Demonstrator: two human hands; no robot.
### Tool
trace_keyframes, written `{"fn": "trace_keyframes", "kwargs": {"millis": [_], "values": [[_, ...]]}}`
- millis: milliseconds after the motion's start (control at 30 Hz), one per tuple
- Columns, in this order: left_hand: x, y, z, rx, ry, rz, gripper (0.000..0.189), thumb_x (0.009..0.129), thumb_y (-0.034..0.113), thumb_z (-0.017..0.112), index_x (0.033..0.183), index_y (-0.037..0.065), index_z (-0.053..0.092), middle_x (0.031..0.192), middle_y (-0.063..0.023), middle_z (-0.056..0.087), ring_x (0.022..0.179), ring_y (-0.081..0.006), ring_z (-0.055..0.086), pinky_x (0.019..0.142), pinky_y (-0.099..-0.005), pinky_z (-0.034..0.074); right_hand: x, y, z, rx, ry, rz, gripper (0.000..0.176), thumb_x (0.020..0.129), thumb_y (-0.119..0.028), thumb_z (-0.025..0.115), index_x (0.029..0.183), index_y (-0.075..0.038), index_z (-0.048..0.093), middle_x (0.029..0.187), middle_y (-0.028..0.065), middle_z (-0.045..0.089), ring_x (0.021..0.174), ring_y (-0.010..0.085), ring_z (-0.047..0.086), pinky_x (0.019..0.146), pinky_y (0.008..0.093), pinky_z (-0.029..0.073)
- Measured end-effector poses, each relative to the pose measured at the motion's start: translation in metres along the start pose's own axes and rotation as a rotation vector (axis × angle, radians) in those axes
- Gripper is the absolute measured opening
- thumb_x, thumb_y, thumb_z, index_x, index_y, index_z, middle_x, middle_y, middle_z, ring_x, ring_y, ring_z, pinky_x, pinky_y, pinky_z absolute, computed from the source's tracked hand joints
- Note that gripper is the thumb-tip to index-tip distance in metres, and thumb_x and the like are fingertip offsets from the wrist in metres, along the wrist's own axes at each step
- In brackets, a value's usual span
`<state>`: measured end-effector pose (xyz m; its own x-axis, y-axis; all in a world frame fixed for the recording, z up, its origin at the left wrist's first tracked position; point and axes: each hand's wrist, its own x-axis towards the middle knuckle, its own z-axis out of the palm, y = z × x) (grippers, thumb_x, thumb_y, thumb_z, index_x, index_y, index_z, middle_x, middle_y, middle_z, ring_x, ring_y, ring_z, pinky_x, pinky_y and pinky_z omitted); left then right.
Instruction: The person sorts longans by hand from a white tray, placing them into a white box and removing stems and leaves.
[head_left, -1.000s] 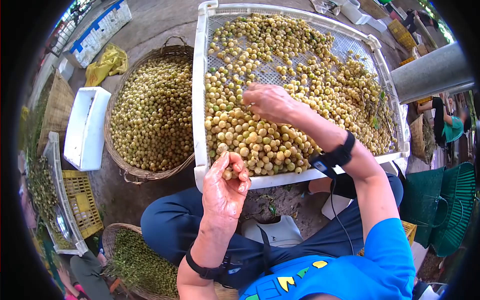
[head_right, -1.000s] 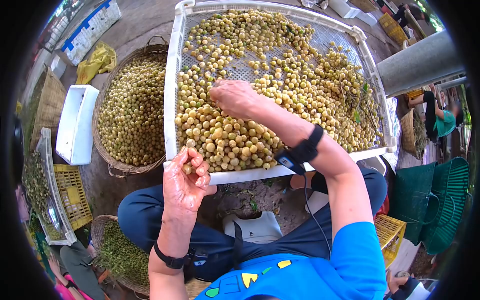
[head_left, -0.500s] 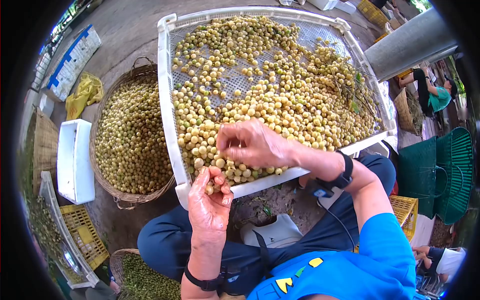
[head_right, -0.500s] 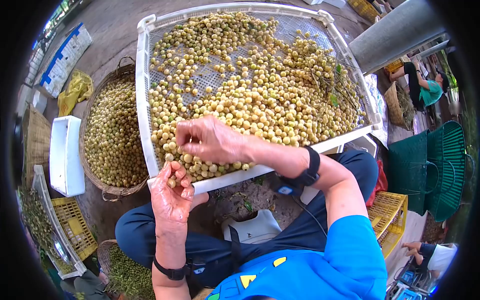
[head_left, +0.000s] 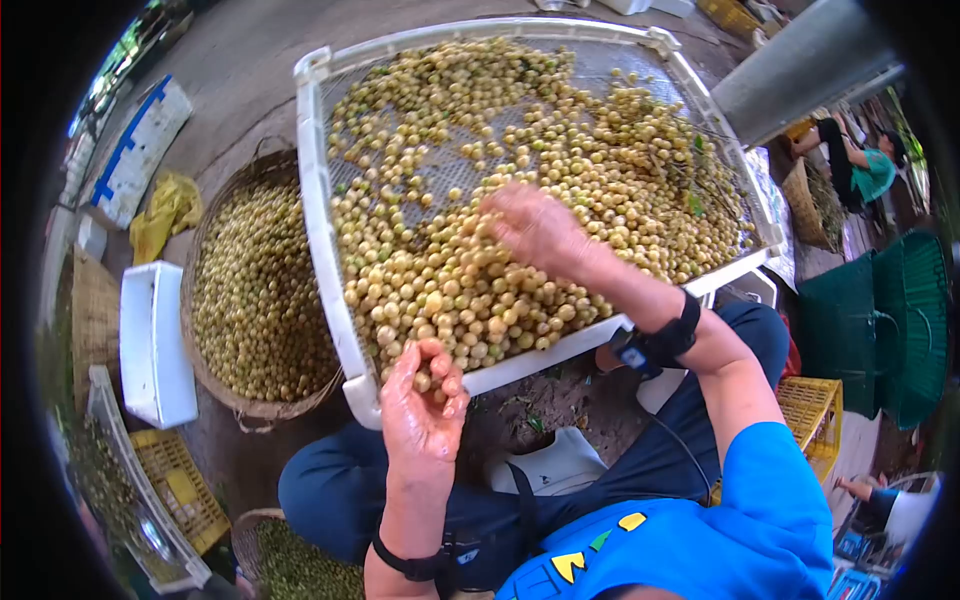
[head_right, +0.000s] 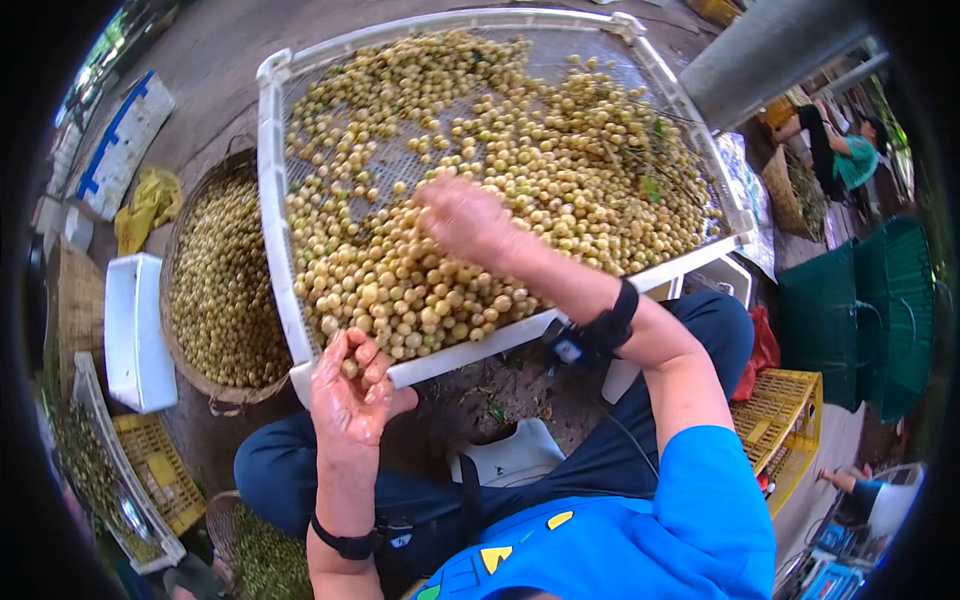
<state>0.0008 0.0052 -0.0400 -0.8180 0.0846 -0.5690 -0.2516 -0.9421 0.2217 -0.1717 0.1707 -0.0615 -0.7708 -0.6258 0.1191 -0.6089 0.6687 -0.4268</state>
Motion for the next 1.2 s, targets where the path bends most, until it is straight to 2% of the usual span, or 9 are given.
{"fn": "trace_keyframes", "kwargs": {"millis": [167,300,500,633,733,833,1033,1133,1200], "values": [[0.0,0.002,0.002,-0.001,0.023,0.0,0.019,0.088,0.024,0.047,0.083,0.006,0.051,0.066,-0.001,0.047,0.055,-0.0113,0.048,0.041,-0.0207,0.038,0.002,0.019,-0.006,-0.142,-0.236,-0.088,0.028,0.086,-0.024,0.046,0.11,-0.011,0.052,0.117,0.0122,0.046,0.108,0.0279,0.044,0.093,0.038,0.034],[-0.004,0.005,0.005,-0.009,0.017,-0.002,0.019,0.088,0.024,0.047,0.083,0.006,0.051,0.066,-0.0009,0.047,0.055,-0.0111,0.048,0.042,-0.0205,0.037,0.003,-0.006,-0.058,-0.205,-0.666,0.04,0.028,0.087,-0.028,0.045,0.108,-0.011,0.053,0.098,0.0093,0.054,0.09,0.026,0.054,0.08,0.035,0.044],[-0.004,0.005,0.002,-0.014,0.011,-0.029,0.02,0.088,0.024,0.047,0.083,0.006,0.051,0.065,-0.0011,0.047,0.055,-0.012,0.047,0.042,-0.0213,0.037,0.04,0.001,-0.014,-0.18,-0.262,-0.077,0.028,0.088,-0.024,0.043,0.11,-0.008,0.053,0.104,0.0126,0.055,0.095,0.0247,0.054,0.087,0.035,0.042],[-0.004,0.004,0.007,-0.031,0.04,-0.015,0.018,0.088,0.022,0.044,0.082,0.005,0.05,0.066,-0.0019,0.045,0.055,-0.0123,0.046,0.037,-0.0211,0.038,0.066,0.001,0.038,-0.334,-0.278,-0.076,0.031,0.089,-0.024,0.039,0.11,-0.004,0.052,0.11,0.0144,0.051,0.1,0.0253,0.05,0.09,0.0362,0.04],[-0.006,0.006,0.009,-0.021,0.036,-0.03,0.019,0.089,0.022,0.043,0.082,0.005,0.049,0.065,-0.0019,0.044,0.055,-0.012,0.045,0.037,-0.0211,0.038,0.06,-0.025,0.015,-0.169,-0.56,-0.028,0.03,0.089,-0.026,0.041,0.11,-0.008,0.053,0.11,0.0129,0.049,0.097,0.0249,0.05,0.086,0.0376,0.043],[-0.009,0.008,0.009,-0.029,0.048,-0.027,0.019,0.089,0.021,0.043,0.082,0.005,0.05,0.065,-0.0017,0.044,0.054,-0.0116,0.045,0.037,-0.0206,0.038,0.045,-0.011,0.006,0.065,-0.308,-0.225,0.026,0.087,-0.024,0.045,0.106,-0.009,0.055,0.106,0.0116,0.051,0.094,0.0244,0.052,0.083,0.0385,0.044],[-0.009,0.009,0.007,-0.06,0.021,-0.039,0.018,0.088,0.021,0.045,0.081,0.005,0.05,0.065,-0.0025,0.045,0.056,-0.0129,0.046,0.039,-0.0209,0.035,0.078,0.078,0.005,-0.395,0.236,0.1,0.032,0.087,-0.026,0.043,0.109,-0.005,0.051,0.114,0.0179,0.047,0.108,0.0302,0.043,0.092,0.0418,0.038],[-0.009,0.008,0.007,-0.036,0.007,-0.042,0.019,0.088,0.021,0.044,0.081,0.005,0.05,0.066,-0.0026,0.045,0.056,-0.0126,0.044,0.038,-0.021,0.035,0.079,0.104,-0.008,-0.337,0.104,0.506,0.036,0.088,-0.029,0.038,0.113,-0.005,0.049,0.12,0.0182,0.043,0.114,0.0311,0.038,0.1,0.0434,0.027],[-0.008,0.009,0.01,-0.041,0.009,-0.048,0.019,0.088,0.021,0.044,0.081,0.004,0.05,0.066,-0.0031,0.044,0.055,-0.0129,0.044,0.038,-0.0212,0.036,0.071,0.095,-0.014,-0.249,-0.02,0.433,0.037,0.088,-0.03,0.037,0.115,-0.005,0.048,0.121,0.0181,0.042,0.115,0.0311,0.037,0.1,0.0434,0.026]]}}
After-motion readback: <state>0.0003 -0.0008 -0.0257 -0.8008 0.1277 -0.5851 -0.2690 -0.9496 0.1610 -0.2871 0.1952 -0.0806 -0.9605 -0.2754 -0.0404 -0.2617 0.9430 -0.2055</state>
